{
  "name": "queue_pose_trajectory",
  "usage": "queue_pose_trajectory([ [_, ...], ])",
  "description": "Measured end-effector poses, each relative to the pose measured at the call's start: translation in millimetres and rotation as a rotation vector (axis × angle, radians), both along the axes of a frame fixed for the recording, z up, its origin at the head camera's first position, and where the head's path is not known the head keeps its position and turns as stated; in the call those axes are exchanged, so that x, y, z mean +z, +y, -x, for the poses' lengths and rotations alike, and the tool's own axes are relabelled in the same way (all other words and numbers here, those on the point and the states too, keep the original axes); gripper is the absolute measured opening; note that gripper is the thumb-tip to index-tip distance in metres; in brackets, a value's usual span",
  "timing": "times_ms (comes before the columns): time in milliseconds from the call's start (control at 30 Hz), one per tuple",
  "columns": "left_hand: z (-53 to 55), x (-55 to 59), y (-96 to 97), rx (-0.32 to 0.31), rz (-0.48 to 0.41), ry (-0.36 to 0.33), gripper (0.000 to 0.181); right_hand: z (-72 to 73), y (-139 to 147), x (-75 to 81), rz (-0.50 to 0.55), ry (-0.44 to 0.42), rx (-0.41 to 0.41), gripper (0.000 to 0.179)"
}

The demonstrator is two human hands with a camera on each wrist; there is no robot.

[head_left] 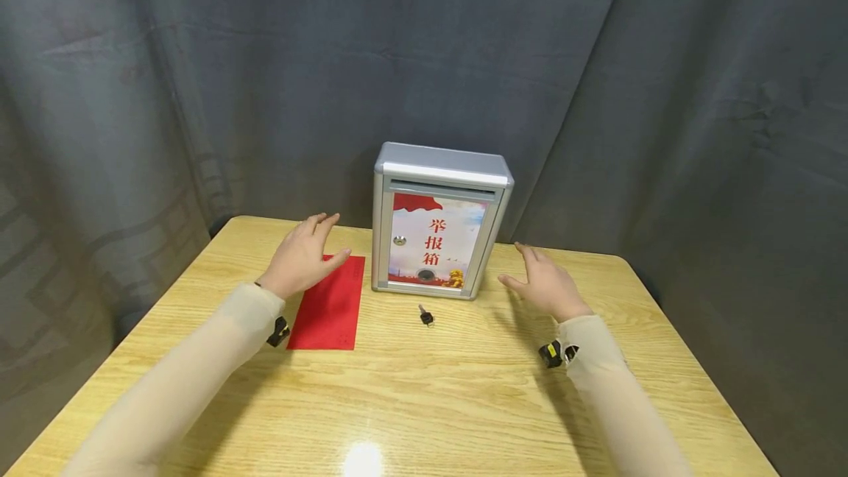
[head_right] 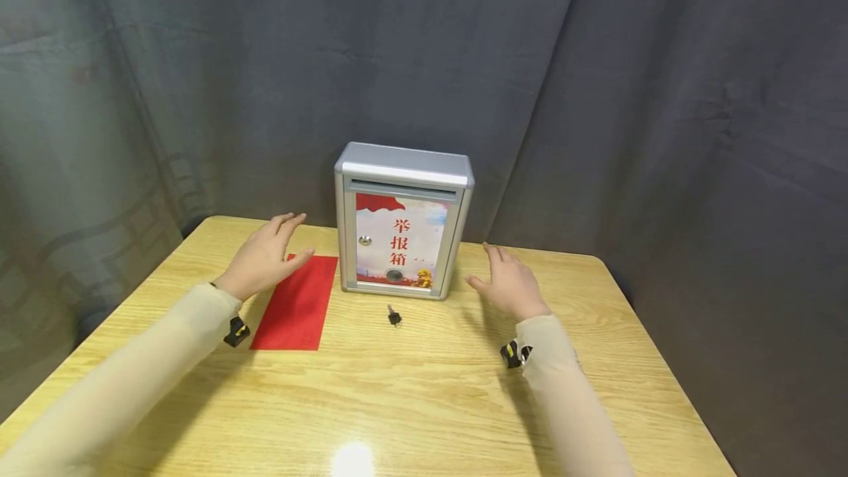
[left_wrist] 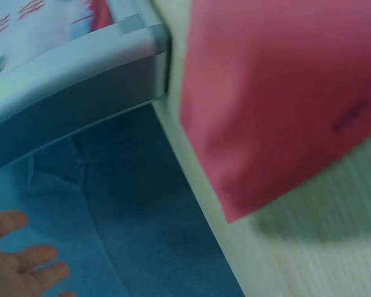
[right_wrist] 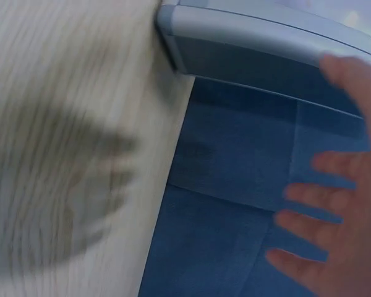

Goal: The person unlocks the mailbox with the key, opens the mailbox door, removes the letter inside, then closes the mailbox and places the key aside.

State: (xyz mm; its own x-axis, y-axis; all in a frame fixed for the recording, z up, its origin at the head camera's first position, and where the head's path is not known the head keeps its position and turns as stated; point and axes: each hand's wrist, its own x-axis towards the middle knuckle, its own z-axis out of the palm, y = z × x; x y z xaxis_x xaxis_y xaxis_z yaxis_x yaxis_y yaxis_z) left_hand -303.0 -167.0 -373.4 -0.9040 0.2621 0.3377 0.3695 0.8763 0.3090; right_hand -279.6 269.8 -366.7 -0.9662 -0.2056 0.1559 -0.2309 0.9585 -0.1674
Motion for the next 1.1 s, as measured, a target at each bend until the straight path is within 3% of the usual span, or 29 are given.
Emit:
queue_pose_trajectory([
  [167,-4.0,-14.1,2.3,-0.006,0.151,-0.032,0.091,-1.0,-1,-5.3,-0.05,0.028,0.026,0.102],
  [500,-9.1,-35.6,11.7,0.015,0.278,-0.142,0.096,-5.4,-7,-21.4,-0.089,-0.004,0.056,0.103],
  [1100,-4.0,-37.4,11.2,0.033,0.274,-0.168,0.094,-7.9,-7,-25.9,-0.092,-0.022,0.043,0.104],
])
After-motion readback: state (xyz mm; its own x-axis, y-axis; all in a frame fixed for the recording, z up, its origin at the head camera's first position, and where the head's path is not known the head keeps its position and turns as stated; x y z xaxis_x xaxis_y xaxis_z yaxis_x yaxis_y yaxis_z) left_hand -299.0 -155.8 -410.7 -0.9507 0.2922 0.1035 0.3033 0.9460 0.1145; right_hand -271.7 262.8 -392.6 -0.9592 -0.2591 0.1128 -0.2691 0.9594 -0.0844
